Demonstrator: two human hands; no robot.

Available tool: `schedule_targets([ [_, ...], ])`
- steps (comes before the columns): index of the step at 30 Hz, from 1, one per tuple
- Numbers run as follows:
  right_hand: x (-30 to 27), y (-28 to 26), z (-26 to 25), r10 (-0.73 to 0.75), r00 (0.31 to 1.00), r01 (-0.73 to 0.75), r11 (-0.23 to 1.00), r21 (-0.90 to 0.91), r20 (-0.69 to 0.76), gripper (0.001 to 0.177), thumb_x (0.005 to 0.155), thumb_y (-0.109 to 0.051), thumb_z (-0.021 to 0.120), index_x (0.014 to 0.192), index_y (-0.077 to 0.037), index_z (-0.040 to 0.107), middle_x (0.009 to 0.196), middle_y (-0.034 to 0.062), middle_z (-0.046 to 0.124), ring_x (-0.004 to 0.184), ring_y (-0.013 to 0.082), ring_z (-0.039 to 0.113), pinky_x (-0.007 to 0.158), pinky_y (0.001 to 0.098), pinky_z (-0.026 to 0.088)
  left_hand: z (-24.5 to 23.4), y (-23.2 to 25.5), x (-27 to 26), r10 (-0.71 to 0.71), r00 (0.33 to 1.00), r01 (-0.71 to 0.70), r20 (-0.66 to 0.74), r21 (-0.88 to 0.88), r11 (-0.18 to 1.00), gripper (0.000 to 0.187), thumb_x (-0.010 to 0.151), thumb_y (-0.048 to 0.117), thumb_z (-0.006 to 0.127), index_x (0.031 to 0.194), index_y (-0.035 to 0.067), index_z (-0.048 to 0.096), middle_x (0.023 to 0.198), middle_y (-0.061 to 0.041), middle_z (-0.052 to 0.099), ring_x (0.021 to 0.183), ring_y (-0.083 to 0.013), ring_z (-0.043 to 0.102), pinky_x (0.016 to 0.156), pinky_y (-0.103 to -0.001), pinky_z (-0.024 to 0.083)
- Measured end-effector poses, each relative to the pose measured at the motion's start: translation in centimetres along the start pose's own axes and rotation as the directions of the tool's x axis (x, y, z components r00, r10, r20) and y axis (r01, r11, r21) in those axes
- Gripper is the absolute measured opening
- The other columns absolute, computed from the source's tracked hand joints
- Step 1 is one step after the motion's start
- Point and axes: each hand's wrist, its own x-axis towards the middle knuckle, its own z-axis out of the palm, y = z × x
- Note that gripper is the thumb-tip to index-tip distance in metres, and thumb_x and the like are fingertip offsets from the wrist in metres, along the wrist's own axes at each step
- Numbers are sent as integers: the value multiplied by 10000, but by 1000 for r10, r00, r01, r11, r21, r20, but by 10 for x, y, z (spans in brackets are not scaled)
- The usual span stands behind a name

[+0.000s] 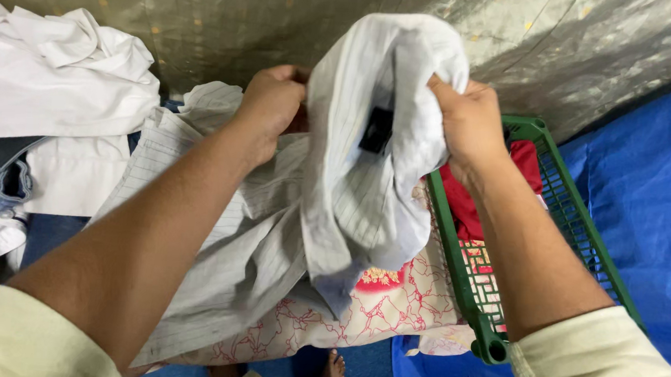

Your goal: The person folds a red polo shirt on a patterned surface, then places it in a green plastic basket. They then pick up a white striped shirt, button it, and begin folding it.

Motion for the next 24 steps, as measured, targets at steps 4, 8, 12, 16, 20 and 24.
schedule_targets([
  [4,11,-16,-22,-36,973,88,971,224,-227,243,992,-169,675,1083,54,695,957,145,762,797,262,749,730,451,643,25,-17,-36,258,932,-223,-253,160,962,420,974,465,678,858,62,664,764,-34,618,610,-146,522,557,-329,441],
  [8,13,-30,-38,-43,941,174,913,370,-335,344,953,-210,681,1157,67,691,1028,159,775,882,301,788,804,505,676,64,-41,-91,282,951,-167,-123,564,808,652,852,657,726,737,32,578,681,-76,613,609,-203,579,606,-402,482],
  [12,9,-34,-57,-55,920,227,881,415,-387,345,955,-217,675,1169,54,680,1052,157,775,932,309,782,834,529,679,89,-54,-105,398,914,-206,-84,748,631,620,728,587,813,957,56,589,909,-125,659,811,-348,670,654,-491,515],
  [16,2,-36,-83,-67,911,254,868,426,-407,356,960,-231,666,1179,50,676,1061,151,769,931,300,777,836,502,672,89,-61,-86,-4,992,97,-129,722,685,387,820,382,656,1086,102,675,1029,-170,717,999,-384,709,862,-509,537],
  [20,-21,-33,-124,-289,839,275,956,-100,-460,329,1031,-270,645,1161,23,718,1073,83,791,944,160,747,837,329,613,66,-43,-40,207,945,8,-253,650,760,396,881,331,544,1082,28,700,1028,-227,713,970,-405,691,845,-509,523],
  [24,-58,-23,-148,-517,769,197,751,-630,-377,212,1074,-191,648,1106,-2,739,1000,14,745,901,75,622,793,269,511,35,12,0,318,878,-157,-358,413,897,304,927,256,577,867,-22,682,822,-127,694,728,-218,648,667,-427,512],
])
